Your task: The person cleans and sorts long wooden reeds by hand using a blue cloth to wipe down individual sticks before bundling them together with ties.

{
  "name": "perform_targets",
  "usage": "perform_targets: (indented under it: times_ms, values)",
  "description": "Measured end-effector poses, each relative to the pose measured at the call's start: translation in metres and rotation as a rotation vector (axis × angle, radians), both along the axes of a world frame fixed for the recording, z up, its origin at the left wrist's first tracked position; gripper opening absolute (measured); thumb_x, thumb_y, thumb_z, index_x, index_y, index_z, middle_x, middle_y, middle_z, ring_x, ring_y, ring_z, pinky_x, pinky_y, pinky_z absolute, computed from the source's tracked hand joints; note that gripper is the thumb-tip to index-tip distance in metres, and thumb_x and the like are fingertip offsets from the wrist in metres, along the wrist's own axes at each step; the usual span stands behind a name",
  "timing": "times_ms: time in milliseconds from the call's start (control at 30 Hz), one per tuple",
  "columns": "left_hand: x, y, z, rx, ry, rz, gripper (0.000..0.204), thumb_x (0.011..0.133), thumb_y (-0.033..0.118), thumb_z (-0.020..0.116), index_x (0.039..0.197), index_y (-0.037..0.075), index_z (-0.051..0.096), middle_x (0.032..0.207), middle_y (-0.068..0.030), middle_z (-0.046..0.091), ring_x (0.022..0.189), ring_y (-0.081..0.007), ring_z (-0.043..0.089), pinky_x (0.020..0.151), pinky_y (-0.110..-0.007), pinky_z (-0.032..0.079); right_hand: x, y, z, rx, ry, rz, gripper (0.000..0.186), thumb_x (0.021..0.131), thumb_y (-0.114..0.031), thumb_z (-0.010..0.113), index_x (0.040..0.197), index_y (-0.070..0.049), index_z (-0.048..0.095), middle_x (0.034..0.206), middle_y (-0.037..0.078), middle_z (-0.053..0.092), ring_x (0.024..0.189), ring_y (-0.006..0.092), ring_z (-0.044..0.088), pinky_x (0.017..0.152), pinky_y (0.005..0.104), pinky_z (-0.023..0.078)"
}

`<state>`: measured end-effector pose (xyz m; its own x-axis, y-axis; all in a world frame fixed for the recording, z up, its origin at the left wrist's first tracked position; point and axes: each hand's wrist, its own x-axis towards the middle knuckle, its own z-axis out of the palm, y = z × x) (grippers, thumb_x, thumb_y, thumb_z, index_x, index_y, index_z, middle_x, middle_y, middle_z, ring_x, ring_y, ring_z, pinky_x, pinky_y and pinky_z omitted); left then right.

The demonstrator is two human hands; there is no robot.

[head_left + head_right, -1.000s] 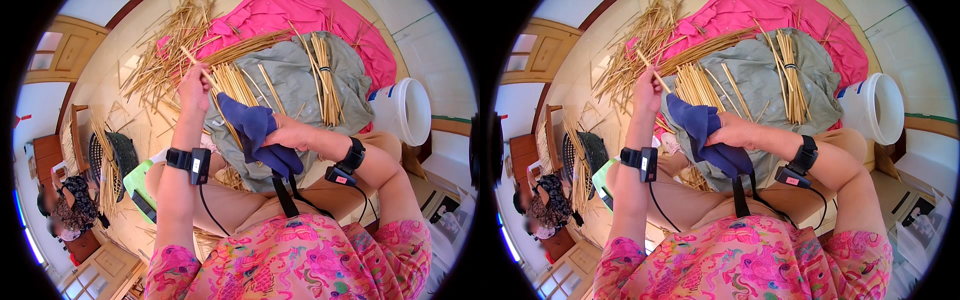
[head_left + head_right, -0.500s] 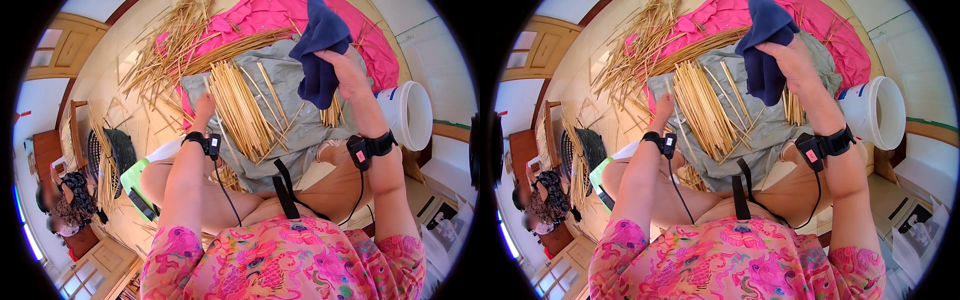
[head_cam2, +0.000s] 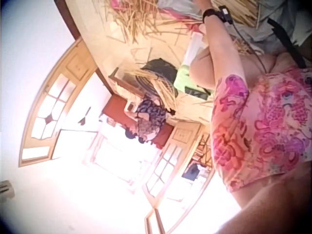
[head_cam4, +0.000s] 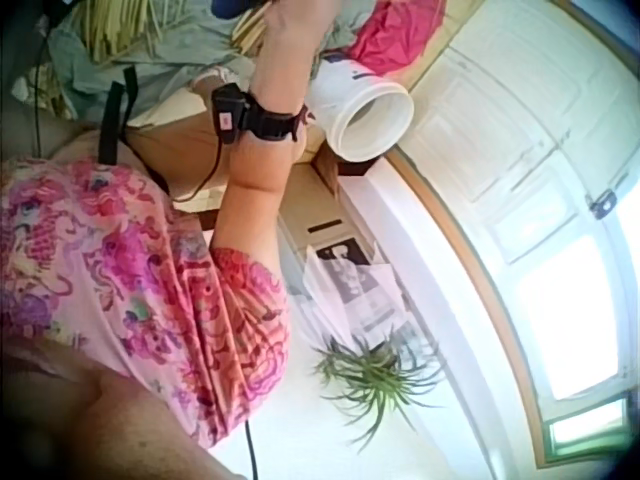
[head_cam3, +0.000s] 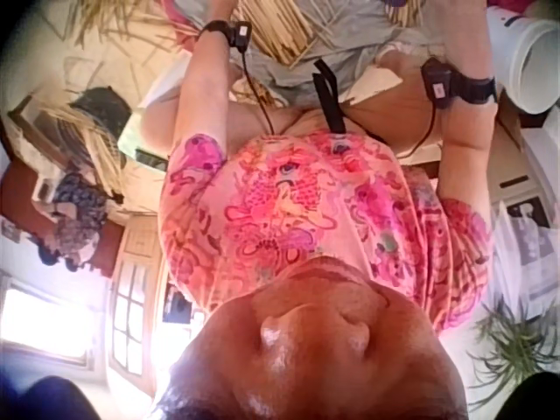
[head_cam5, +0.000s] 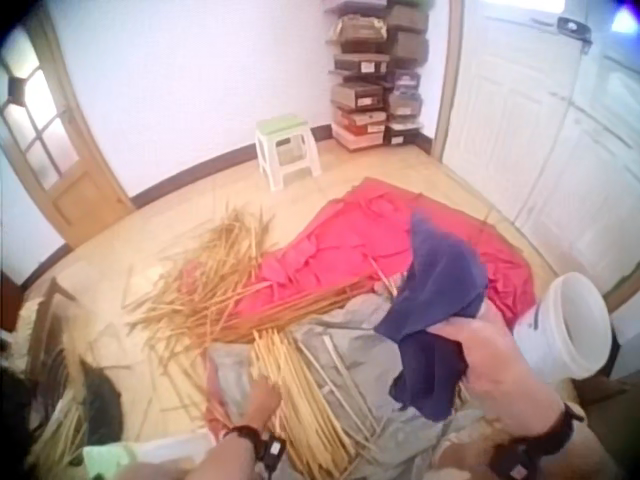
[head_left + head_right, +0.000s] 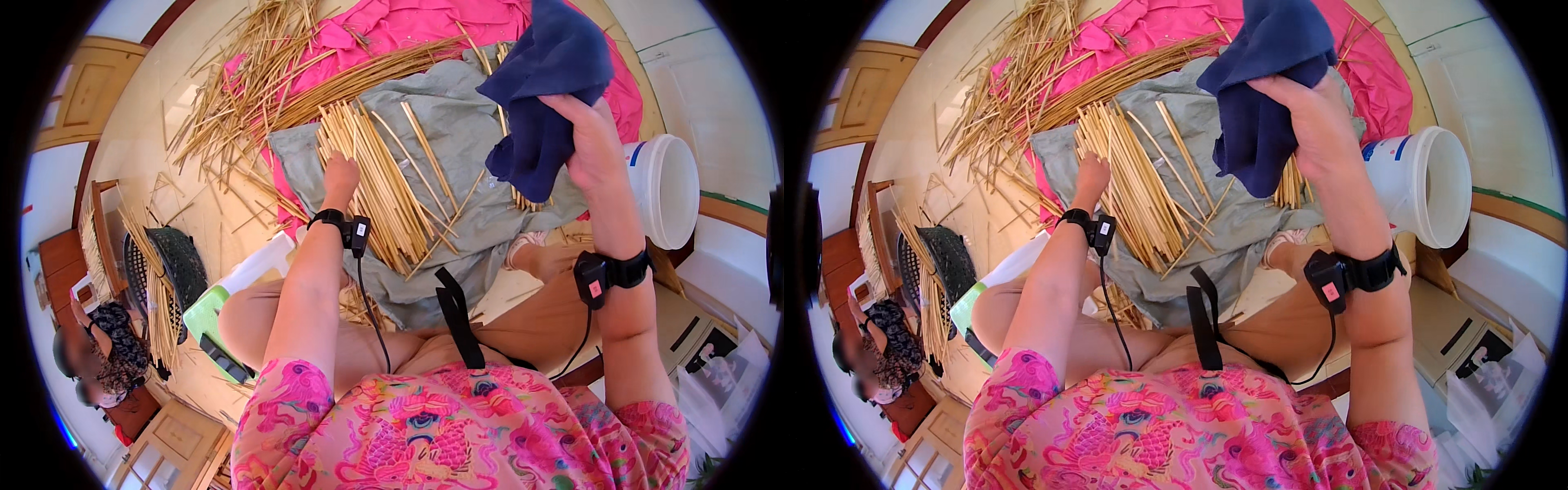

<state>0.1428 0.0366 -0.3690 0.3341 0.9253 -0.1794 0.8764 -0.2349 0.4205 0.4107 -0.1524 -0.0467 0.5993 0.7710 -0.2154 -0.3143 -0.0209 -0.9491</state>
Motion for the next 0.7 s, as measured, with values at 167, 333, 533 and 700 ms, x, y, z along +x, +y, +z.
perform_targets:
  times_ms: [167, 333, 533, 700]
  values:
    - [0.027, -0.016, -0.030, -0.344, -0.036, -0.336, 0.025, 0.081, 0.021, 0.046, 0.085, 0.001, 0.060, 0.085, -0.0239, 0.061, 0.085, -0.0380, 0.058, 0.076, -0.044, 0.047, 0.001, 0.001, 0.005, 0.021, 0.018, 0.000, 0.024, 0.080, -0.006, 0.059, 0.104, -0.002, 0.056, 0.098, 0.005, 0.060, 0.087, 0.0161, 0.059, 0.076, 0.0293, 0.048]
    - [0.076, -0.067, -0.037, -0.312, -0.033, -0.262, 0.019, 0.079, 0.020, 0.053, 0.086, 0.002, 0.055, 0.081, -0.0189, 0.061, 0.081, -0.0352, 0.060, 0.070, -0.042, 0.047, 0.001, -0.003, 0.011, -0.024, -0.023, -0.051, 0.025, 0.080, -0.004, 0.059, 0.104, -0.001, 0.056, 0.099, 0.006, 0.059, 0.091, 0.0167, 0.058, 0.079, 0.0296, 0.046]
    - [0.047, -0.065, 0.014, -0.118, -0.015, 0.129, 0.025, 0.082, 0.022, 0.052, 0.093, 0.001, 0.044, 0.087, -0.0216, 0.058, 0.083, -0.0397, 0.058, 0.071, -0.047, 0.047, 0.005, -0.011, 0.010, -0.008, 0.030, -0.046, 0.026, 0.080, -0.003, 0.059, 0.106, -0.001, 0.055, 0.100, 0.006, 0.059, 0.091, 0.0160, 0.057, 0.079, 0.0295, 0.046]
    - [-0.002, -0.053, 0.012, -0.034, 0.228, 0.063, 0.036, 0.081, 0.030, 0.054, 0.096, -0.002, 0.046, 0.086, -0.0197, 0.060, 0.080, -0.0380, 0.060, 0.070, -0.045, 0.048, 0.001, -0.010, 0.013, 0.009, 0.017, 0.023, 0.024, 0.081, -0.005, 0.059, 0.105, -0.001, 0.055, 0.099, 0.005, 0.059, 0.089, 0.0156, 0.058, 0.078, 0.0288, 0.046]
